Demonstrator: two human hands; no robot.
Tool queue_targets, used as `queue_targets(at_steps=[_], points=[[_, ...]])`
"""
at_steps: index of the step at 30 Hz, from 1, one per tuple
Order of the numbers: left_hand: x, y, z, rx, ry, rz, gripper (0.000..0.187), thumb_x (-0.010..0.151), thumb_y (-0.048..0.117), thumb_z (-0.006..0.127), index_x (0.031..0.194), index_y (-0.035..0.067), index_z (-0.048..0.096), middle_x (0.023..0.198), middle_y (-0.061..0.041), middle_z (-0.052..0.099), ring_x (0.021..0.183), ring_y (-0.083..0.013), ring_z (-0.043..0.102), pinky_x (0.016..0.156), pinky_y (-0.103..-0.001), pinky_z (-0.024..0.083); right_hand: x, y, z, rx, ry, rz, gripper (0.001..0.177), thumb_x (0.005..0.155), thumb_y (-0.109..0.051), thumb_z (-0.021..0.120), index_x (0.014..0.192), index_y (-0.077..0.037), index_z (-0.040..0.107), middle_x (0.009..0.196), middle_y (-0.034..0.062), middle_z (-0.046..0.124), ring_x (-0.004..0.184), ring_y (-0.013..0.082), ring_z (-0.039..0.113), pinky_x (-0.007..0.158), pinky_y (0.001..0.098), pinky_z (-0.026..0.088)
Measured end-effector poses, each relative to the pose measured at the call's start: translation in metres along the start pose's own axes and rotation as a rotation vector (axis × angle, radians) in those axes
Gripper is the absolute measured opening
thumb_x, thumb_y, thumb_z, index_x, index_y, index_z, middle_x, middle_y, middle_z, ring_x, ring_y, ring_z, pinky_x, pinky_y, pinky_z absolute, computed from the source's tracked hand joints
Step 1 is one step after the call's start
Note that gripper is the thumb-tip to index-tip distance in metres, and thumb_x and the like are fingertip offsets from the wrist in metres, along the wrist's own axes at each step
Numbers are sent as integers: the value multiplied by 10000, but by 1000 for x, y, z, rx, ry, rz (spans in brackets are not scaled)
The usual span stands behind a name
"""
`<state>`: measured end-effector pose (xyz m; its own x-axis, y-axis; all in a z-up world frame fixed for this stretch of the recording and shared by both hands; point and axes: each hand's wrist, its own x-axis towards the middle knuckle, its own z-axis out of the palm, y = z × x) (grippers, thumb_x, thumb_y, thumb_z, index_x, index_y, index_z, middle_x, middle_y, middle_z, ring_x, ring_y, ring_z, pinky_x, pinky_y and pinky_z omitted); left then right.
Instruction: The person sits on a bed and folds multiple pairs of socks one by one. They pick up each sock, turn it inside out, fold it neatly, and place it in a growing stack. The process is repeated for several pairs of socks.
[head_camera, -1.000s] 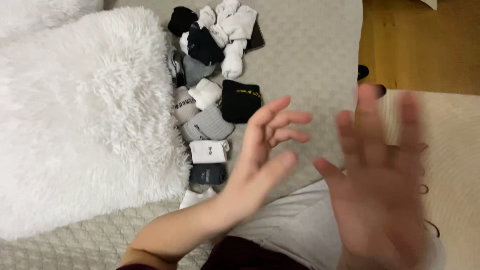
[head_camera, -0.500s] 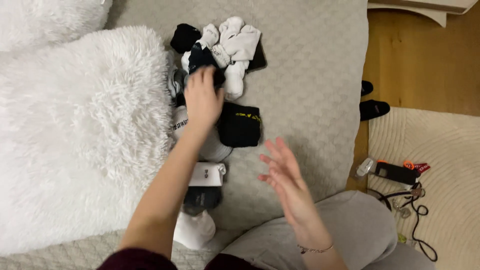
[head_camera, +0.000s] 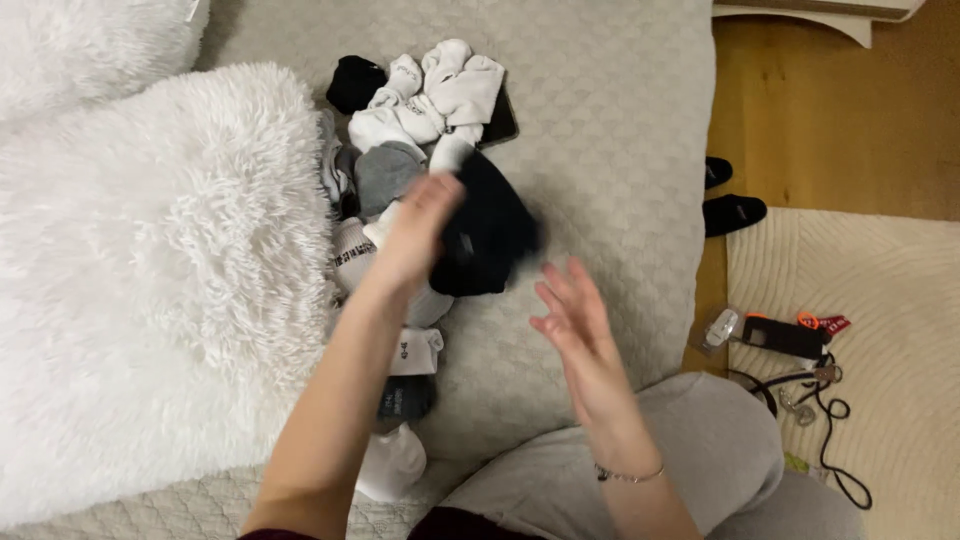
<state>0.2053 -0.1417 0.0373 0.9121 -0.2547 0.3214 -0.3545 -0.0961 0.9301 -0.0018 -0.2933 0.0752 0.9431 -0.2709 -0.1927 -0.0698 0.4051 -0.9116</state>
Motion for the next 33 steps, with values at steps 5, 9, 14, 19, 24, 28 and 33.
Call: queue_targets(at_steps=[5, 9, 14, 19, 24, 28, 33], points=[[-56, -1, 48, -124, -388, -287, 439, 1026, 417, 610, 1319, 93, 656, 1166, -123, 717, 1160, -301, 675, 1023, -436, 493, -11, 6, -11, 190, 164, 54, 463, 895, 26, 710, 1350, 15, 624, 975, 101, 685, 861, 230, 708, 793, 458, 639], [-102, 92, 53, 301, -80, 90, 245, 1022, 237, 618, 1210, 82, 603, 1014, -100, 603, 984, -341, 654, 894, -432, 506, -19, 23, -34, 221, 285, 36, 256, 900, 20, 728, 1154, 21, 692, 986, 149, 753, 866, 273, 755, 758, 483, 647], [-151, 93, 73, 473, -265, 233, 345, 874, 175, 758, 1195, 105, 653, 1085, -93, 650, 998, -320, 673, 874, -404, 534, -36, 30, -45, -16, 472, 3, 392, 870, -83, 804, 1230, -61, 649, 1084, 50, 635, 970, 164, 639, 823, 295, 576], [-176, 64, 90, 81, -283, -105, 209, 1005, 80, 547, 1178, 66, 662, 1081, -115, 698, 1072, -253, 658, 928, -398, 545, -55, 52, -63, -228, 494, -58, 410, 906, -87, 703, 1305, -55, 613, 1191, 126, 600, 1185, 259, 536, 1042, 436, 451], [-182, 57, 115, -863, -113, -866, 59, 1055, 117, 460, 1028, 127, 512, 819, 69, 530, 696, -62, 642, 697, -196, 609, -47, 109, -111, 48, 570, 2, 239, 970, -88, 570, 1183, -54, 673, 1014, 56, 624, 965, 181, 609, 847, 342, 540], [-167, 38, 127, -732, -147, -1048, 166, 929, 214, 606, 1068, 140, 659, 883, -40, 523, 748, -165, 617, 657, -237, 511, -53, 135, -126, 504, 507, 94, 120, 854, -128, 660, 961, -105, 710, 784, 43, 628, 698, 171, 608, 610, 287, 491], [-171, 6, 147, -639, -246, -1140, 289, 878, 299, 617, 1114, 171, 724, 1036, -84, 599, 920, -210, 641, 800, -297, 505, -39, 169, -150, 673, 330, 353, 52, 724, -188, 649, 752, -148, 632, 625, 4, 512, 516, 161, 494, 438, 264, 374]])
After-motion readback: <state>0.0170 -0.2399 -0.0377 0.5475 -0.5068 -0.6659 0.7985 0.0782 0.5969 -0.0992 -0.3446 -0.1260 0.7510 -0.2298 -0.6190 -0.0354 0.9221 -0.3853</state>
